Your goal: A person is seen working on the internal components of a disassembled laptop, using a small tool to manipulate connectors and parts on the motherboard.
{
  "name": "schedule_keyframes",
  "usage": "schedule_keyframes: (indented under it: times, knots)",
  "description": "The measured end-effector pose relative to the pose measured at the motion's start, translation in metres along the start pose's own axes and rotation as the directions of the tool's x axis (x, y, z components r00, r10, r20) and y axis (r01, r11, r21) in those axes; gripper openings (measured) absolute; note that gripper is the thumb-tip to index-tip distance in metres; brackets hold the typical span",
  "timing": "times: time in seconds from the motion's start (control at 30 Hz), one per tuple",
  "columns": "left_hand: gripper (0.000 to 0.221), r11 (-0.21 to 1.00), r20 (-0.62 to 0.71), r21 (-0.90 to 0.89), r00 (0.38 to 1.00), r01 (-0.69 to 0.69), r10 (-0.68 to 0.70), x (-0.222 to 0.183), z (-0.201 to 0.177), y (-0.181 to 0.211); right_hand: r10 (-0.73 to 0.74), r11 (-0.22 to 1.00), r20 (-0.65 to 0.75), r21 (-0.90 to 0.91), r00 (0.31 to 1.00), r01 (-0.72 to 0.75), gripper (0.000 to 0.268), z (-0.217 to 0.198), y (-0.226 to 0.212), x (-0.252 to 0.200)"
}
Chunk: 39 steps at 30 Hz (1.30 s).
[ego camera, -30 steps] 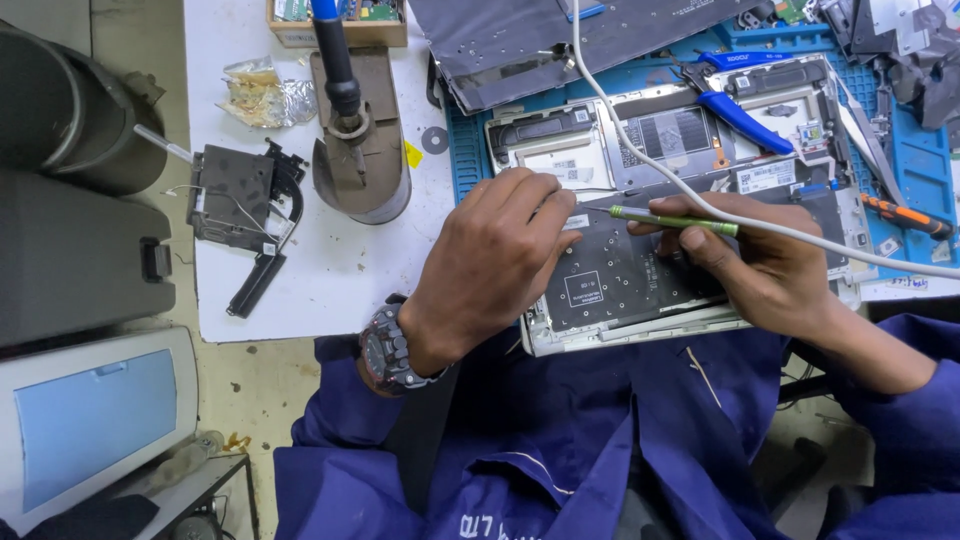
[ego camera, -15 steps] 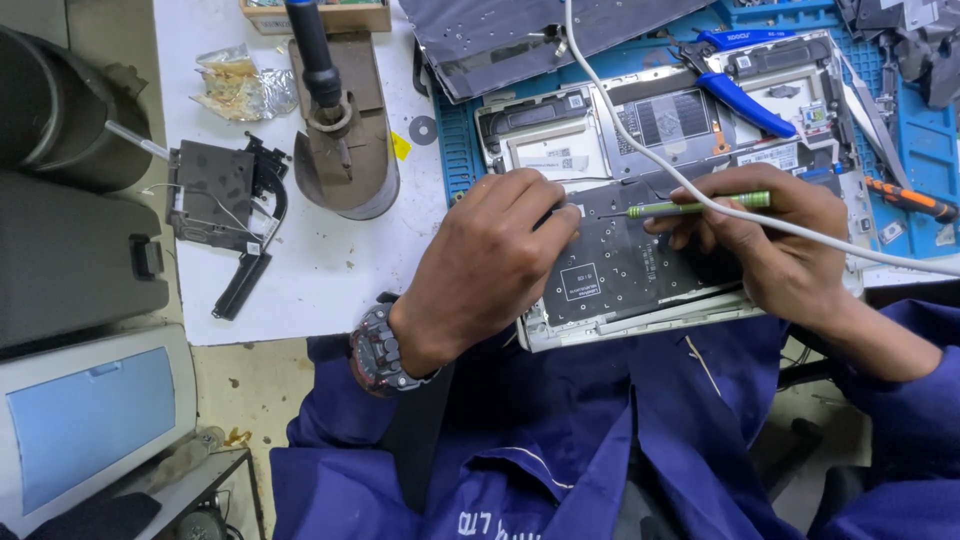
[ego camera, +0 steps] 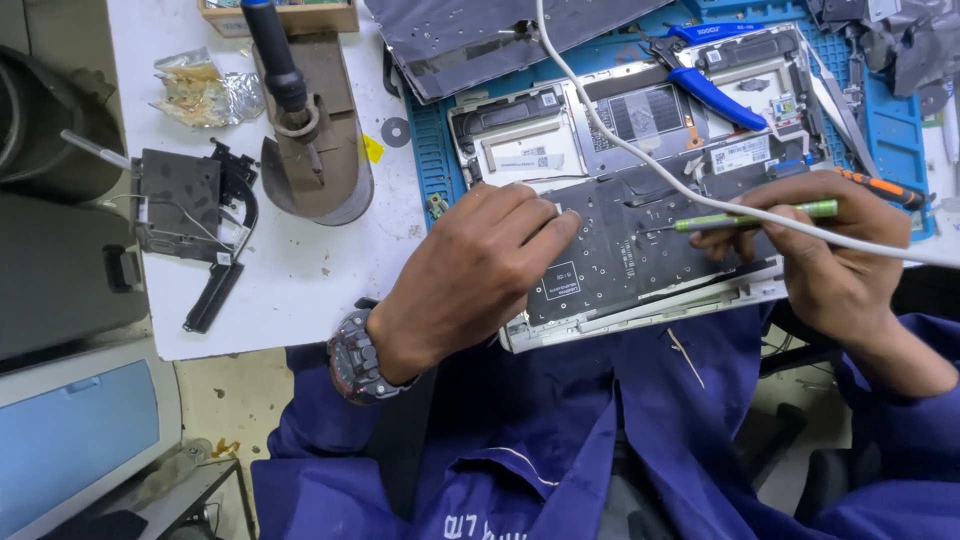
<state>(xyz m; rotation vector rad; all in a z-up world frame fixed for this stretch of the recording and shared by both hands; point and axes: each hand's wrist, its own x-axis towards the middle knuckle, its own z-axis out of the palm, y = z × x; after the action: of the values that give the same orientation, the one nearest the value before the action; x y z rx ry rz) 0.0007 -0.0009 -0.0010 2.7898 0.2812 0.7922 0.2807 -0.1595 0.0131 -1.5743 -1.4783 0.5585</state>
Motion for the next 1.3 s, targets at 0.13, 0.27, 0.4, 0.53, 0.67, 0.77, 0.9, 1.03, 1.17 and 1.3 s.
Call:
schedule_keyframes:
  times: [0.13, 0.27, 0.4, 0.53, 0.67, 0.77, 0.9, 1.03, 1.17, 1.3]
  knots:
    - [0.02, 1.0, 0.029, 0.029, 1.0, -0.007, 0.006, 0.002, -0.002, 0.001, -0.02, 0.998, 0.001, 0.063, 1.0, 0.02, 0.034, -0.004, -0.016, 0.001]
    - [0.038, 0.987, 0.13, 0.158, 0.991, -0.014, -0.007, 0.004, -0.017, 0.024, 0.065, 0.994, -0.035, 0.088, 0.997, -0.062, 0.031, -0.003, -0.016, -0.005]
    - [0.041, 0.956, 0.22, 0.289, 0.975, -0.049, -0.016, 0.007, -0.05, 0.076, 0.056, 0.993, 0.03, 0.106, 0.998, -0.059, 0.024, -0.002, -0.008, -0.001]
    - [0.031, 0.967, 0.117, 0.245, 0.992, -0.073, 0.045, 0.029, -0.04, 0.081, 0.069, 0.993, 0.027, 0.094, 0.997, -0.071, 0.021, 0.002, 0.0, -0.001]
    - [0.03, 0.926, 0.171, 0.367, 0.985, -0.09, 0.029, 0.038, 0.003, 0.058, 0.04, 0.988, 0.063, 0.145, 0.997, -0.048, 0.021, 0.003, 0.004, 0.001]
    - [0.027, 0.925, 0.241, 0.365, 0.97, -0.106, 0.016, 0.042, 0.012, 0.048, 0.08, 0.98, 0.058, 0.175, 0.995, -0.09, 0.023, 0.003, 0.0, 0.003]
    - [0.027, 0.938, 0.257, 0.327, 0.966, -0.119, 0.033, 0.038, 0.014, 0.046, 0.137, 0.972, 0.051, 0.188, 0.989, -0.144, 0.022, 0.005, 0.001, 0.003]
    - [0.028, 0.941, 0.239, 0.317, 0.97, -0.116, 0.039, 0.037, 0.013, 0.047, 0.126, 0.973, 0.065, 0.189, 0.99, -0.136, 0.021, 0.005, -0.002, 0.003]
    - [0.021, 0.92, 0.227, 0.373, 0.973, -0.122, 0.038, 0.039, 0.01, 0.049, 0.124, 0.976, 0.07, 0.172, 0.99, -0.135, 0.024, 0.003, -0.002, 0.003]
    - [0.024, 0.923, 0.22, 0.364, 0.975, -0.124, 0.044, 0.039, 0.012, 0.048, 0.159, 0.969, 0.067, 0.182, 0.985, -0.169, 0.021, 0.004, -0.002, 0.004]
